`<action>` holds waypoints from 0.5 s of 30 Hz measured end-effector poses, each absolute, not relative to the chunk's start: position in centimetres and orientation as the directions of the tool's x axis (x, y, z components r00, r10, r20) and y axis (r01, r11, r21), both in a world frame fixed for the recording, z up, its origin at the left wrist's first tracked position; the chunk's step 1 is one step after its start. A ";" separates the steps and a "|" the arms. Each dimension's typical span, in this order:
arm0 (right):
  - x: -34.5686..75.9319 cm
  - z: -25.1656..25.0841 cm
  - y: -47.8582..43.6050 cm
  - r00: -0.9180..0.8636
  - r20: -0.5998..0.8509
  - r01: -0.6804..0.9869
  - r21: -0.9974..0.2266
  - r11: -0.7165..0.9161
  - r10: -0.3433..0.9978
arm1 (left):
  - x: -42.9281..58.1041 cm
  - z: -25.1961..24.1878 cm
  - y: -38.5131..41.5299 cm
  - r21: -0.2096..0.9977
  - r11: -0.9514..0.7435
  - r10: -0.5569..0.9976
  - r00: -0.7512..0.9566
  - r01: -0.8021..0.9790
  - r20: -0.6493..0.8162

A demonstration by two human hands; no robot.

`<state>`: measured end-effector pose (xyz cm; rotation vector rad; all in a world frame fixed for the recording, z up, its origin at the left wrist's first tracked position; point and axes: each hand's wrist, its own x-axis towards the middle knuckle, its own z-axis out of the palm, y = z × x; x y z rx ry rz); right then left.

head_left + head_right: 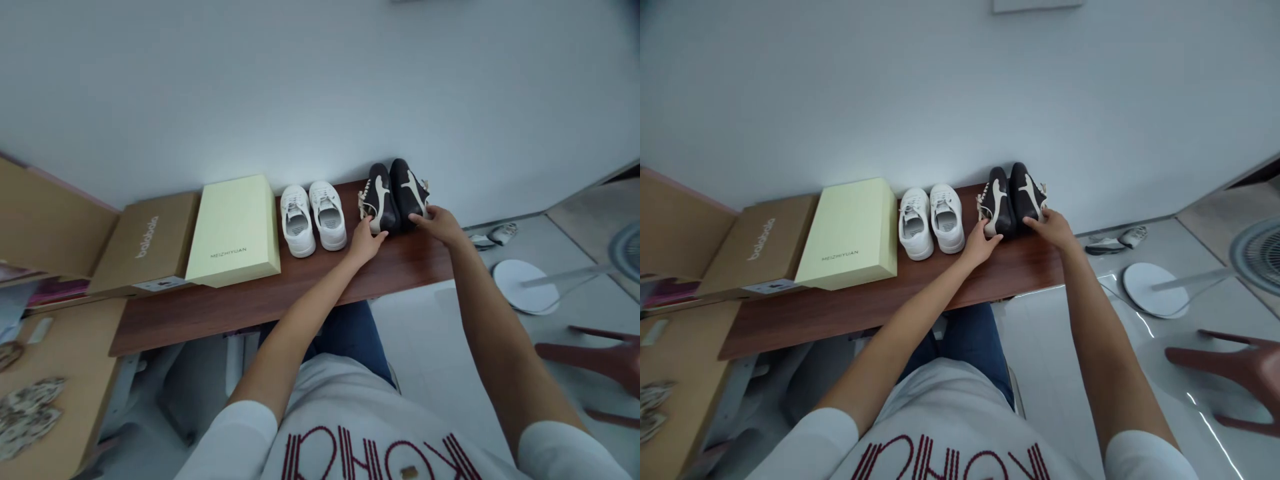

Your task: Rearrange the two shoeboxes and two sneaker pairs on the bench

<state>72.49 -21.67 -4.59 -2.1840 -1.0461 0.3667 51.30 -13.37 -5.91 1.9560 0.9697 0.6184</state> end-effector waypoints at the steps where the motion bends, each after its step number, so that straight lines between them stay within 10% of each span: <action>1: 72.7 -4.9 -21.7 0.614 0.015 0.554 -0.721 -0.417 0.789 | 51.8 -6.2 -13.2 0.853 -0.318 0.827 0.561 0.414 0.036; 7: 72.2 -4.2 -21.1 0.505 0.136 0.550 -0.811 -0.197 0.852 | 52.4 -5.3 -12.3 0.808 -0.344 0.800 0.600 0.478 -0.015; 15: 71.7 -0.2 -21.1 0.307 0.071 0.945 -0.140 -0.295 0.949 | 52.0 -0.7 -13.0 0.568 -0.612 0.681 0.732 0.550 0.024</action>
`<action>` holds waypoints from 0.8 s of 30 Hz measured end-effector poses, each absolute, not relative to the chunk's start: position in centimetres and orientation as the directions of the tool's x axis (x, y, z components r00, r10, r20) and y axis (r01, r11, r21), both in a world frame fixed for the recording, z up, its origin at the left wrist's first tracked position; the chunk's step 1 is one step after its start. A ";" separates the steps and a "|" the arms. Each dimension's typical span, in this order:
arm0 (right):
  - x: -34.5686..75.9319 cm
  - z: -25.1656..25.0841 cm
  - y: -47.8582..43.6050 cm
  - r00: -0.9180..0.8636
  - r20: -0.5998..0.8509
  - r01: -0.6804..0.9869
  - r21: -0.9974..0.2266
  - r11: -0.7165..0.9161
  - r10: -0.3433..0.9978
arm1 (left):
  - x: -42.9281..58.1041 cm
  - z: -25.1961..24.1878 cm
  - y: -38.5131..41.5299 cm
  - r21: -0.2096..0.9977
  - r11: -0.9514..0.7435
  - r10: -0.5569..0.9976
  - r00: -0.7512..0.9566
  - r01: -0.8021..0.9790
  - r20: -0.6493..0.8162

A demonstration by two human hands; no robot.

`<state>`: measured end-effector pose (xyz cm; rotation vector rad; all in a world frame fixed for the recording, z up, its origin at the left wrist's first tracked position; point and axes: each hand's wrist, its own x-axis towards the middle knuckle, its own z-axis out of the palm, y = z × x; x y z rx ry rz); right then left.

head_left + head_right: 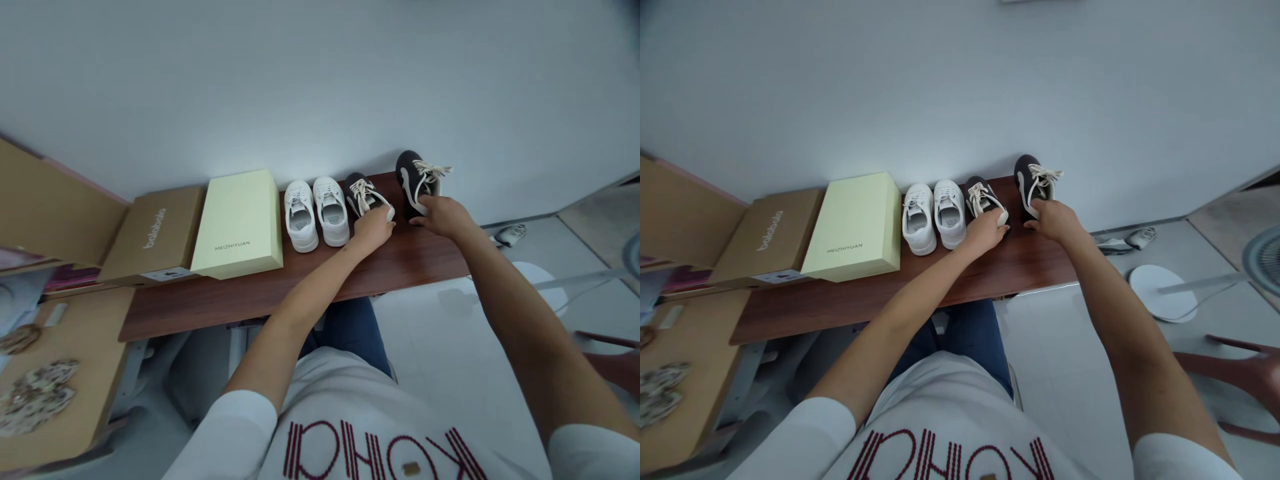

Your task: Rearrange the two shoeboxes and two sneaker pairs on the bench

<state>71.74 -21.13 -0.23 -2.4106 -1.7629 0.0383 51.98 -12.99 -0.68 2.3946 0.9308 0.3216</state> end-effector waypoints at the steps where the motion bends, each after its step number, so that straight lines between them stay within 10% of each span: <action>1: 71.4 0.1 -21.0 0.292 0.052 0.955 -0.075 -0.288 0.955 | 52.0 -0.3 -13.0 0.538 -0.632 0.671 0.741 0.557 0.020; 11: 69.2 0.8 -19.2 0.241 -0.116 0.964 0.143 -0.224 0.963 | 52.5 0.4 -12.0 0.372 -0.717 0.618 0.784 0.589 -0.050; 24: 68.9 -0.7 -18.4 0.240 -0.097 0.968 0.094 -0.231 0.966 | 53.7 -1.3 -11.2 0.415 -0.709 0.610 0.791 0.570 -0.046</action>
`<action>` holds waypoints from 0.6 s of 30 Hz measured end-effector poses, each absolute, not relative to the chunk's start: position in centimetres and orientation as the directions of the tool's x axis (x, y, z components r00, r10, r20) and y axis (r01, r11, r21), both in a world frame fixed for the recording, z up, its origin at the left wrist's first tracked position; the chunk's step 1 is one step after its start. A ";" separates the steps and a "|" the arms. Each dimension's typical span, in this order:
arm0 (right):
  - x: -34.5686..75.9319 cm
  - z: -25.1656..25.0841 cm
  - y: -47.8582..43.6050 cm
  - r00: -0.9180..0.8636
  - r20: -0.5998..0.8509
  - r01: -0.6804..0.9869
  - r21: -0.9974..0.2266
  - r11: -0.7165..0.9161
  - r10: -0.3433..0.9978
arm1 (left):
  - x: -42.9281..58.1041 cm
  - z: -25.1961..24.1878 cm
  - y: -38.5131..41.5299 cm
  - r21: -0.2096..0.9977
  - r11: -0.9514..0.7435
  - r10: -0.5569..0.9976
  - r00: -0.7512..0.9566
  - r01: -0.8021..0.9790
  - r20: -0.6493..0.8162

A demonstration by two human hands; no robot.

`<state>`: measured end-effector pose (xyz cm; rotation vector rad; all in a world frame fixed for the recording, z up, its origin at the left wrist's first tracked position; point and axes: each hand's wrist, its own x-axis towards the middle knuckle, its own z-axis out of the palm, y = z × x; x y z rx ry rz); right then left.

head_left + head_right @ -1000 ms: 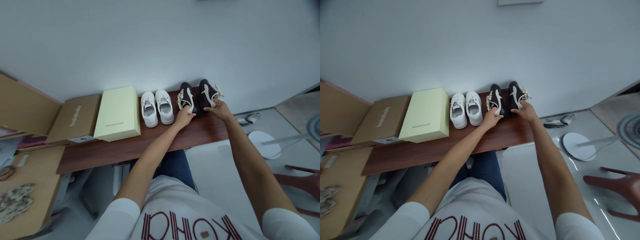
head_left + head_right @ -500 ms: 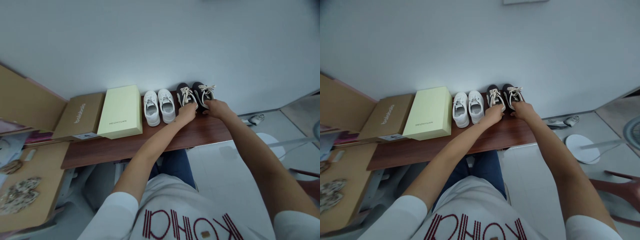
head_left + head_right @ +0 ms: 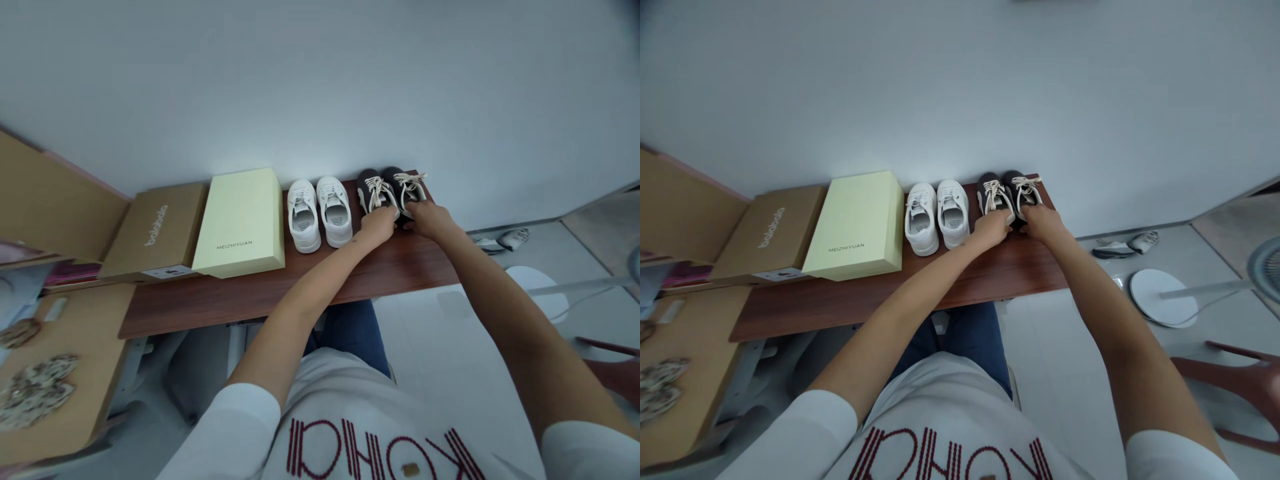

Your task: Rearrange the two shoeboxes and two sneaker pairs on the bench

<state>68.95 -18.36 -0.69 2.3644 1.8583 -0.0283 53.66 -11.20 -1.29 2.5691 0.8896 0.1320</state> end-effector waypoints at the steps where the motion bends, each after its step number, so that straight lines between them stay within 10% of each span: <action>1: 68.9 -0.9 -18.4 0.226 -0.072 0.972 0.086 -0.219 0.972 | 53.7 -1.3 -11.3 0.409 -0.717 0.603 0.797 0.565 -0.044; 18: 61.1 5.4 -23.4 0.036 0.631 0.978 -0.182 0.103 0.775 | 40.5 4.5 -15.8 0.588 -0.720 0.663 0.613 0.368 0.429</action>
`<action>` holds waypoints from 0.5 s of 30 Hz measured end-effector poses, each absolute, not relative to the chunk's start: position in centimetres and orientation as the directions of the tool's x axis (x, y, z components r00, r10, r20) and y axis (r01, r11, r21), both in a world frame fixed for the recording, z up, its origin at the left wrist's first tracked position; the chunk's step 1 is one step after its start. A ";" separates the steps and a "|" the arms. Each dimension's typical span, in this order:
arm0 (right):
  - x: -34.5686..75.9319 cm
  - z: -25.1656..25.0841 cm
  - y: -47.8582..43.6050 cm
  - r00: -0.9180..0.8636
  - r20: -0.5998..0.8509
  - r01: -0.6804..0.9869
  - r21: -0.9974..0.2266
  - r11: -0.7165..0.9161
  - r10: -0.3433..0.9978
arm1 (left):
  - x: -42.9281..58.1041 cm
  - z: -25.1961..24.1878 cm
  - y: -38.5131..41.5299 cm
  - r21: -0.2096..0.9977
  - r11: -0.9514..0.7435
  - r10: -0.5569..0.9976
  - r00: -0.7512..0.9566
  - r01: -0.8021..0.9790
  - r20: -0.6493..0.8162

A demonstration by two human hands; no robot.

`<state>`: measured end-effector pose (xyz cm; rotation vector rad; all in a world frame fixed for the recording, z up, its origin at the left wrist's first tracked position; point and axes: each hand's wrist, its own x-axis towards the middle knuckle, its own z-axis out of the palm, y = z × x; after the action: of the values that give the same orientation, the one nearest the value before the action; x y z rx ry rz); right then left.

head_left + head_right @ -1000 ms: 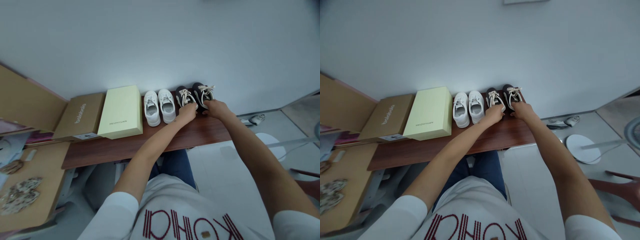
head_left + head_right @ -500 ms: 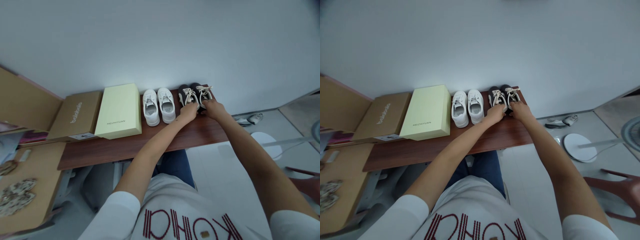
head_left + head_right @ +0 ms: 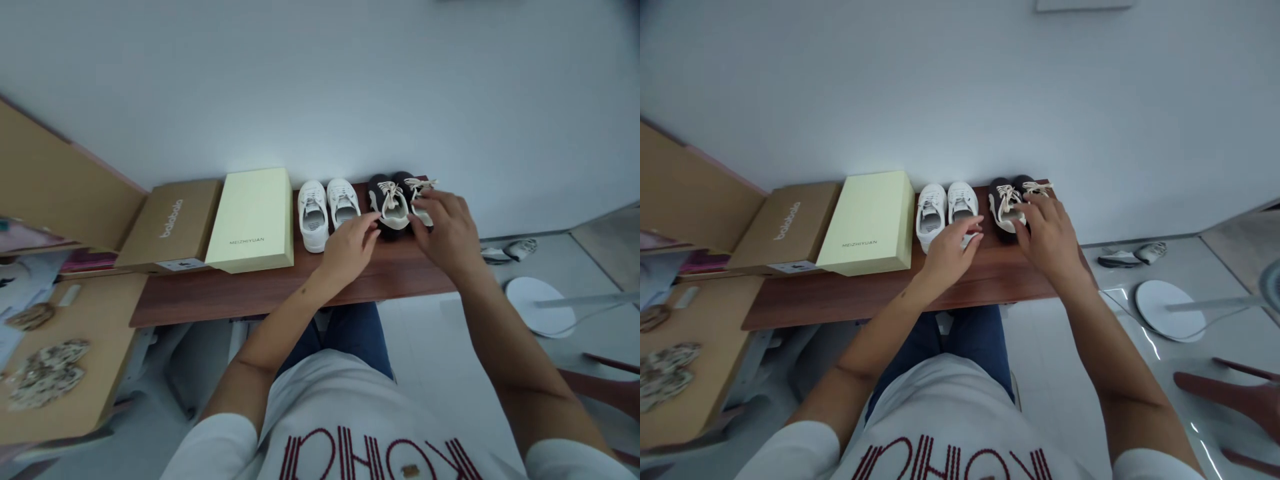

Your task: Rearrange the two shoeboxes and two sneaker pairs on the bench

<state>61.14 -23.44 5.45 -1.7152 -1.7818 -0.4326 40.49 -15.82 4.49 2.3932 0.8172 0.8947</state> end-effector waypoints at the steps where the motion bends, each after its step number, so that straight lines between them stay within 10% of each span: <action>1: 60.2 4.7 -24.0 0.028 0.641 0.971 -0.199 0.130 0.767 | 38.8 4.0 -16.5 0.604 -0.708 0.677 0.596 0.366 0.432; 15: 42.9 -11.6 -36.1 0.181 0.193 0.574 -0.817 0.056 0.964 | 19.3 -9.7 -27.9 0.692 -0.053 0.858 0.388 0.720 -0.338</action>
<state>42.88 -36.14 -11.56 -1.6218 -1.4948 0.5882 19.33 -27.93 -9.75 1.8092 1.3724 0.2072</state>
